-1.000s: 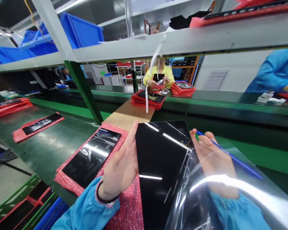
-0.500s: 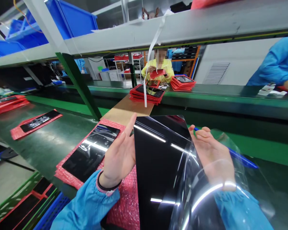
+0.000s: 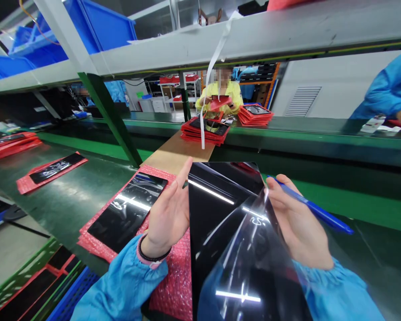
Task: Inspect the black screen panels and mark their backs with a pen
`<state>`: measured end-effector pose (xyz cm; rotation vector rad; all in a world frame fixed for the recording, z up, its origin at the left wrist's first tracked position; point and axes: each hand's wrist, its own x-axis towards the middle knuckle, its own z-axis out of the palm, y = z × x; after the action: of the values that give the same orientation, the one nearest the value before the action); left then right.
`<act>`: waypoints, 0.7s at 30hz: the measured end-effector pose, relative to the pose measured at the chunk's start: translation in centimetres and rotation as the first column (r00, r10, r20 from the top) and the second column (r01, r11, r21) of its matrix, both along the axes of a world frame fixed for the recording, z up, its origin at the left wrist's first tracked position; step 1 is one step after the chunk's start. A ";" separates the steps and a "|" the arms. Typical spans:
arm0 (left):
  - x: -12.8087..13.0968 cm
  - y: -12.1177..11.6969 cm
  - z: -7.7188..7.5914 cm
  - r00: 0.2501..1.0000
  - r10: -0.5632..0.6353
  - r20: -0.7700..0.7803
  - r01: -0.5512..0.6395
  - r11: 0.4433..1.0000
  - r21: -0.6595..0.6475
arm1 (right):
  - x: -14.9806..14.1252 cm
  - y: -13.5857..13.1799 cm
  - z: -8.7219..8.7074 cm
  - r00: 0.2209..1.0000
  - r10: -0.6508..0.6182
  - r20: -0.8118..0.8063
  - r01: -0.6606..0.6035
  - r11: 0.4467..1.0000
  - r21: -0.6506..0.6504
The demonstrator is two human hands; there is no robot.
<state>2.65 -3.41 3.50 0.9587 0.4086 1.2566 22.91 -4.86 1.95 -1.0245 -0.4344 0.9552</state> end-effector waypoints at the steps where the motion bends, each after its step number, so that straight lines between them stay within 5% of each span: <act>1: 0.0 0.0 -0.1 1.000 0.002 0.008 -0.002 1.000 0.009 | -0.1 -0.1 0.1 1.000 0.005 -0.009 -0.005 1.000 -0.016; 6: 0.0 0.2 -0.5 1.000 0.008 -0.017 -0.008 1.000 0.022 | -0.7 -0.3 0.2 0.996 0.089 -0.004 -0.089 0.996 0.008; 11: -0.4 0.7 -2.0 0.980 0.024 -0.198 -0.017 0.999 0.036 | -0.6 0.1 -1.4 0.973 0.122 0.195 -0.138 0.988 0.070; 18: -3.6 2.0 -7.0 0.845 0.246 -0.474 -0.265 0.964 0.027 | 3.5 1.8 -8.1 0.875 0.145 0.462 -0.167 0.986 0.007; 21: -4.8 2.6 -9.3 0.789 0.222 -0.573 -0.296 0.954 -0.038 | 4.8 2.8 -11.0 0.816 0.221 0.534 -0.200 0.975 -0.098</act>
<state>-2.17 -0.77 -5.80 1.1887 1.1109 1.1536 27.67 -2.04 -9.04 -1.3020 -1.0269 0.8578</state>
